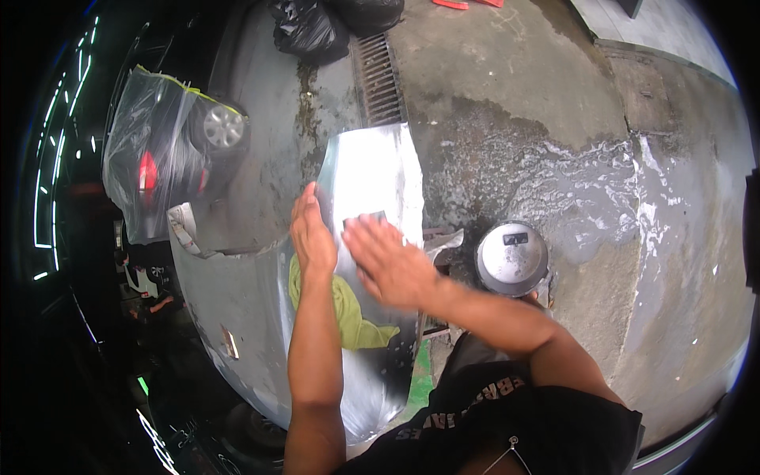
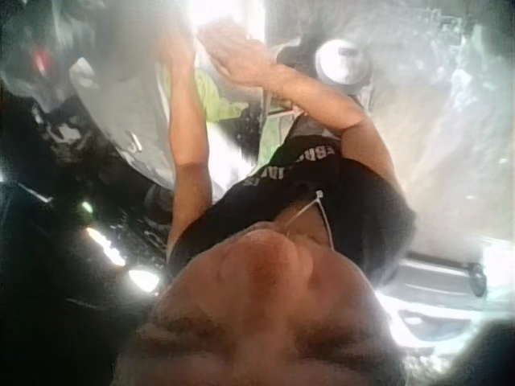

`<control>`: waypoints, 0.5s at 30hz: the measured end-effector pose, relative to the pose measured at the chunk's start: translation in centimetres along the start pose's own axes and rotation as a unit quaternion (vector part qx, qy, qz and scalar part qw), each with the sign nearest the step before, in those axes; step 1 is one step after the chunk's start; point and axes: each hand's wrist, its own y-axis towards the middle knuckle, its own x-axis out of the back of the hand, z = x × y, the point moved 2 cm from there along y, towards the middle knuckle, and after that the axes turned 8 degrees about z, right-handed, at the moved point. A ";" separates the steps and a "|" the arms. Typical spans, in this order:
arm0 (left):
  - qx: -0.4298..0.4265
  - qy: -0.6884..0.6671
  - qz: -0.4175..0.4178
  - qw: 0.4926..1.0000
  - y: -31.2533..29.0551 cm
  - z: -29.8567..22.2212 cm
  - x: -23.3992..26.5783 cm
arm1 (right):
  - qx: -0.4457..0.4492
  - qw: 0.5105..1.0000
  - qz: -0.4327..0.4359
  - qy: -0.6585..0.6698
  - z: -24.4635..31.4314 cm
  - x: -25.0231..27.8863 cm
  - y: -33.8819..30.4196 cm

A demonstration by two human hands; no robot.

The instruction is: The person applies a transparent protective film to a silver car bumper. They use a squeegee to smooth the film and a green cloth to wipe the surface, repeatedly smoothing and wiping different sections of the bumper.

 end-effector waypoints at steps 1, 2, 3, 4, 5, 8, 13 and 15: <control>-0.013 0.002 0.007 1.000 0.1 1.1 0.0 | -0.036 0.997 -0.057 0.022 -1.3 0.5 2.4; -0.031 0.001 0.010 0.999 0.5 1.4 0.1 | -0.079 0.990 -0.115 0.019 -2.7 2.1 5.3; -0.007 -0.035 0.014 0.999 0.6 0.0 -0.1 | -0.113 0.979 -0.165 0.030 -4.9 3.8 8.0; -0.014 -0.034 0.016 0.999 0.6 -0.3 -0.3 | -0.151 0.964 -0.212 0.046 -5.9 4.7 9.2; -0.017 -0.033 0.018 0.999 0.6 -0.1 -0.4 | -0.138 0.972 -0.186 0.040 -4.9 3.8 8.7; -0.013 -0.009 0.031 0.999 0.5 1.2 -0.4 | -0.076 0.993 -0.071 0.050 0.9 0.6 3.1; -0.016 -0.013 0.037 0.999 0.4 -0.3 -0.4 | -0.101 0.985 -0.131 0.040 -4.5 4.7 8.9; -0.010 -0.010 0.040 0.999 0.1 -0.5 -0.1 | -0.097 0.988 -0.108 0.050 -3.2 3.8 7.2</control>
